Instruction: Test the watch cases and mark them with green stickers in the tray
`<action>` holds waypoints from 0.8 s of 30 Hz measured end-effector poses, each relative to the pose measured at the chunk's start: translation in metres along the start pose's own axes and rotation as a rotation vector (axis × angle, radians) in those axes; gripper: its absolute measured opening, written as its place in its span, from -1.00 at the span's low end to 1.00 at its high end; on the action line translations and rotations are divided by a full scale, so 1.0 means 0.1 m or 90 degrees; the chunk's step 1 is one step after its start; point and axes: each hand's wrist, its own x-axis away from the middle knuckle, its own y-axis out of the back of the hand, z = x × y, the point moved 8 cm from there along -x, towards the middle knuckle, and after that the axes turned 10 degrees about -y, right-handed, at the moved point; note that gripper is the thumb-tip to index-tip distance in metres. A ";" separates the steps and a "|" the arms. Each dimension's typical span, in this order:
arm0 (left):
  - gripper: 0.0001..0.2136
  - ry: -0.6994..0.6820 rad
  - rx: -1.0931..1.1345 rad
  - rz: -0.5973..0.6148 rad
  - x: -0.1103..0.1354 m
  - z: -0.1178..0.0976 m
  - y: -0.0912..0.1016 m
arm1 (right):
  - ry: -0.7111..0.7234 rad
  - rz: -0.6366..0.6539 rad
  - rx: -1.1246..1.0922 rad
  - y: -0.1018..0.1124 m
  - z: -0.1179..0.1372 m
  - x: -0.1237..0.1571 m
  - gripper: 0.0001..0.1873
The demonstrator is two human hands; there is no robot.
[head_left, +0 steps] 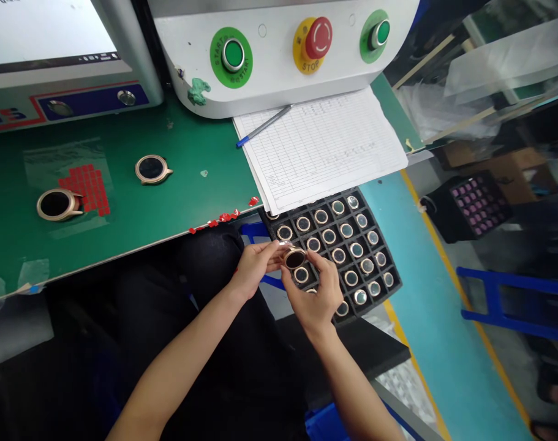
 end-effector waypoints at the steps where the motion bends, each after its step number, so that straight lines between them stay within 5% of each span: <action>1: -0.76 0.002 0.000 0.001 0.00 0.00 0.00 | 0.006 -0.001 0.004 0.00 0.01 0.00 -0.59; 24: -0.69 0.018 0.009 0.005 0.00 0.01 -0.01 | -0.052 0.004 0.023 -0.07 0.02 -0.02 -0.64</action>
